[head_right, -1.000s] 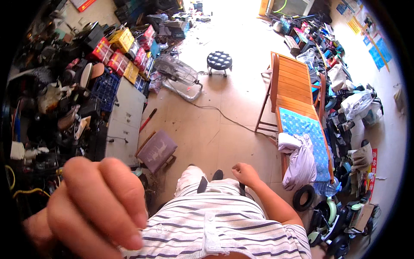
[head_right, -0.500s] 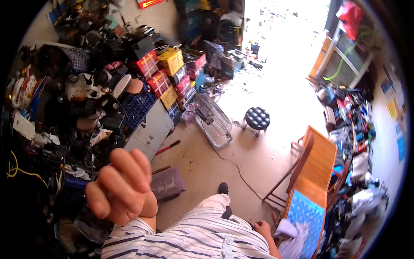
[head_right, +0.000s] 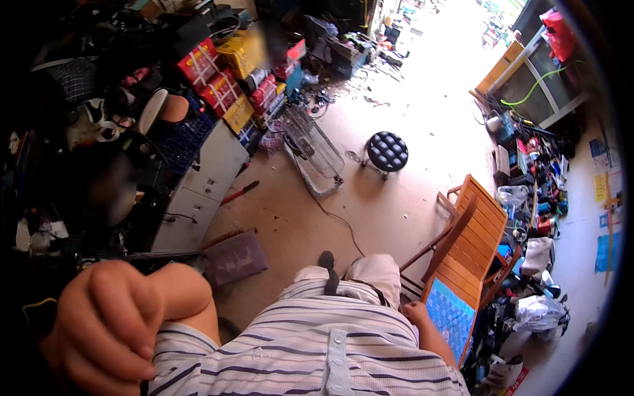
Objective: The person strips and cuts several wires using pliers, searches through cluttered shelves of parts, and places a black plastic component into a storage bin.
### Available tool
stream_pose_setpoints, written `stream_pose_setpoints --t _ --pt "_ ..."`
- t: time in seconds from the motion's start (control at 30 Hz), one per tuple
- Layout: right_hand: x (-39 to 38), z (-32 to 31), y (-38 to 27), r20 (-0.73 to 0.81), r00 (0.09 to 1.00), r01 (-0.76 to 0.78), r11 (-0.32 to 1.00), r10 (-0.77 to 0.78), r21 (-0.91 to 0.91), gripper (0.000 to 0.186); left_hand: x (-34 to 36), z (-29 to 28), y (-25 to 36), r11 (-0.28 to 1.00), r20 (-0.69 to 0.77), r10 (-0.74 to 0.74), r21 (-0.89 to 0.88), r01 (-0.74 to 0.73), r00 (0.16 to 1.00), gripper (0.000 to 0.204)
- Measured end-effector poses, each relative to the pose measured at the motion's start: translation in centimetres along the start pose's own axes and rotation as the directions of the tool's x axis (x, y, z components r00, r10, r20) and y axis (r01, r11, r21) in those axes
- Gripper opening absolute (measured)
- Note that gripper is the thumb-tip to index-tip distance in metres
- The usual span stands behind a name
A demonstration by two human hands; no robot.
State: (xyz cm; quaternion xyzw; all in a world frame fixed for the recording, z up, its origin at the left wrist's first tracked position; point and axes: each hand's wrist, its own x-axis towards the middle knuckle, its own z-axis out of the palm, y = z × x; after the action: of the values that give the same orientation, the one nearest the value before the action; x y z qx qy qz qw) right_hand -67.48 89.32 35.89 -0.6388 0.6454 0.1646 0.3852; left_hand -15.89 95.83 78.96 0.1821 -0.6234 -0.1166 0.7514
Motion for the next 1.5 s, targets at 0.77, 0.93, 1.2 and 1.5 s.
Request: stream_pose_setpoints --t 0.77,0.93,1.2,1.5 --pt "24.0 -15.4 -8.0 0.317 0.948 -0.128 0.953 0.036 0.276 0.020 4.5 0.6 -23.1 0.344 0.547 -0.353 -0.679 0.649 0.759 0.011" --pt "28.5 -24.4 -10.2 0.323 0.938 -0.224 0.931 0.125 0.289 0.018 7.8 4.3 -34.5 0.292 0.513 -0.307 -0.750 0.593 0.801 0.018" --pt "39.1 -33.0 -6.1 0.262 0.956 -0.259 0.795 0.131 0.549 0.015 14.6 6.4 -42.9 0.103 0.512 -0.401 -0.799 0.593 0.760 0.009" --pt "43.2 -34.5 -9.9 0.285 0.950 -0.244 0.871 0.126 0.427 0.021 18.8 5.5 -47.6 0.239 0.558 -0.308 -0.738 0.631 0.770 0.010"
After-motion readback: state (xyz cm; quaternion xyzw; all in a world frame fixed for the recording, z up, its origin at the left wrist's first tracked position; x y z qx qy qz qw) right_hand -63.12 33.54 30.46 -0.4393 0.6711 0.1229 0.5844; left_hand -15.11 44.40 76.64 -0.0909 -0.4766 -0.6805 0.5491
